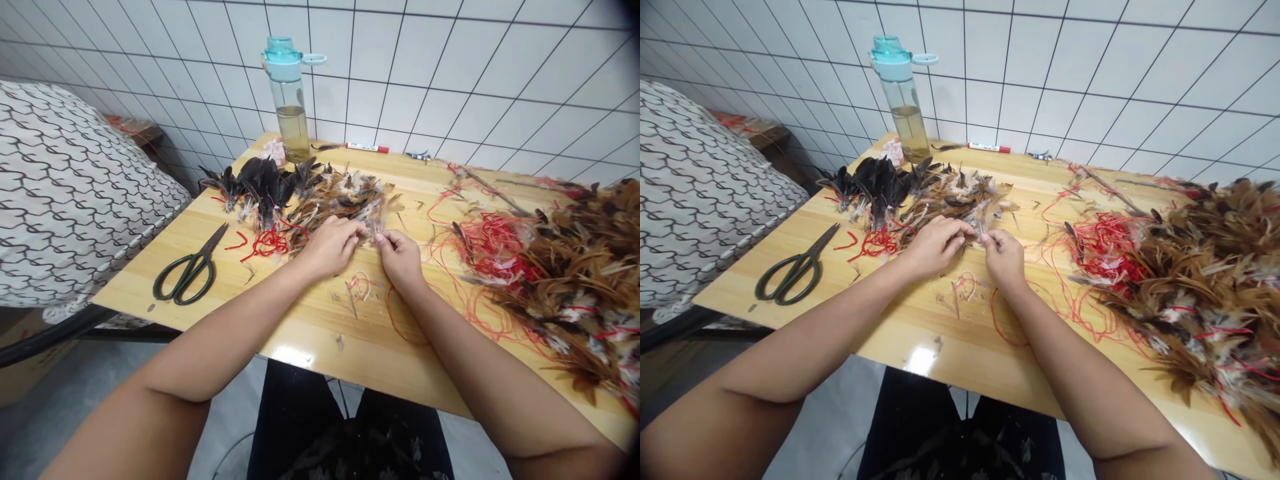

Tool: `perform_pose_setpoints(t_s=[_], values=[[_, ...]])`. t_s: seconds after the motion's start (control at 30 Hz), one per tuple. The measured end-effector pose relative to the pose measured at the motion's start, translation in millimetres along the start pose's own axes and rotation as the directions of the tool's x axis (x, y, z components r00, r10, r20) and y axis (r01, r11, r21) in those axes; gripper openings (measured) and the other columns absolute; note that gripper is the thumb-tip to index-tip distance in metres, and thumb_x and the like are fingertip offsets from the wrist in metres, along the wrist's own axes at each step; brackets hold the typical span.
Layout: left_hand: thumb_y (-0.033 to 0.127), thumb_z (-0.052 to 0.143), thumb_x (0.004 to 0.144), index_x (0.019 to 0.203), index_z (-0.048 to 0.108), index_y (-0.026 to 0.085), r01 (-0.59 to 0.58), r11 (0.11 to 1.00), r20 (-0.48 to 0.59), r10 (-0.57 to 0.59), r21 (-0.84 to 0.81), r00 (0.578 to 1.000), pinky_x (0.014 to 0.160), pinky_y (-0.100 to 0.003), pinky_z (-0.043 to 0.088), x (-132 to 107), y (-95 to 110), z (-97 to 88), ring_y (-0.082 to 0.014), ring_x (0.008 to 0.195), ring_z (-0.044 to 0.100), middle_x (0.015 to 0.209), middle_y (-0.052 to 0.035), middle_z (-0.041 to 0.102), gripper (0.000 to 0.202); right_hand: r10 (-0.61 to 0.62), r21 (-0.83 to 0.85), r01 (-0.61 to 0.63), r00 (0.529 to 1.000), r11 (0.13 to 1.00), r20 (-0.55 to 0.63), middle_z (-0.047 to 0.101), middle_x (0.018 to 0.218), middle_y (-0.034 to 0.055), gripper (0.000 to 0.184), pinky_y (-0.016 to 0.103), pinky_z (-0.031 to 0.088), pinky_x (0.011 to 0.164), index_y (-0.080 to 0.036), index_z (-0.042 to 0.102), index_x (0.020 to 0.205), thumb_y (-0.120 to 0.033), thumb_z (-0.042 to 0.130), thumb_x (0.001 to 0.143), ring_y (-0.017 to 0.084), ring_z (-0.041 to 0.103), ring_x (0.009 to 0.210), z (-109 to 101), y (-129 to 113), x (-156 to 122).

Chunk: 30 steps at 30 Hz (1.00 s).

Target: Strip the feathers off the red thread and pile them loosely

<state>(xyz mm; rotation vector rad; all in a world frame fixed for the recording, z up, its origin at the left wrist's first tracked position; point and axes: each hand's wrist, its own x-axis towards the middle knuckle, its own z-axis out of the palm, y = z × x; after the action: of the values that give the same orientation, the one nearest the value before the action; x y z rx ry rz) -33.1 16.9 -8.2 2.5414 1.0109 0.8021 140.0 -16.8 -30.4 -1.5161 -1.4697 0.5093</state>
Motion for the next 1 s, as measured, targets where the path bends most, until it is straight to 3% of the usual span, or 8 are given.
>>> perform_pose_setpoints(t_s=[0.37,0.63,0.83,1.0], values=[[0.028,0.06,0.086,0.097,0.068,0.021,-0.102,0.989,0.045,0.098,0.109,0.994,0.086,-0.036,0.041,-5.2,-3.2,8.0,-0.02,0.092,0.049,0.098,-0.0053,0.063,0.015,0.031,0.032,-0.031,1.0,0.999,0.0,0.067,0.073,0.0018,0.022,0.03,0.043,0.068,-0.02,0.066,0.072,-0.032,0.051,0.082,0.017,0.057,0.07,3.4,0.6,0.1],[0.019,0.045,0.092,0.086,0.061,0.016,-0.16,0.959,0.081,0.145,0.233,0.986,0.081,-0.035,0.037,-1.1,1.3,18.7,-0.0215,0.089,0.044,0.091,-0.0087,0.06,0.018,0.02,0.029,-0.02,1.0,0.999,-0.023,0.068,0.075,0.0024,0.022,0.031,0.044,0.072,-0.02,0.067,0.072,-0.032,0.052,0.083,0.018,0.059,0.073,2.3,1.2,0.1],[0.009,0.04,0.087,0.084,0.049,0.019,-0.06,0.994,-0.028,0.062,0.088,0.998,0.077,-0.032,0.038,-1.9,1.7,1.4,-0.0188,0.082,0.05,0.083,-0.0048,0.059,0.014,-0.005,-0.027,0.005,1.0,1.0,-0.005,0.067,0.073,0.0039,0.022,0.032,0.044,0.073,-0.021,0.069,0.069,-0.031,0.054,0.081,0.019,0.059,0.073,0.2,-0.4,-0.2],[0.015,0.04,0.09,0.085,0.045,0.019,0.078,0.957,-0.061,-0.099,-0.281,0.993,0.069,-0.025,0.041,-1.1,3.9,-3.5,-0.0115,0.069,0.054,0.075,0.001,0.058,0.008,-0.015,-0.039,0.015,1.0,0.999,0.004,0.066,0.071,0.0029,0.021,0.031,0.044,0.07,-0.021,0.068,0.068,-0.03,0.053,0.081,0.018,0.058,0.071,0.4,-2.6,-1.3]])
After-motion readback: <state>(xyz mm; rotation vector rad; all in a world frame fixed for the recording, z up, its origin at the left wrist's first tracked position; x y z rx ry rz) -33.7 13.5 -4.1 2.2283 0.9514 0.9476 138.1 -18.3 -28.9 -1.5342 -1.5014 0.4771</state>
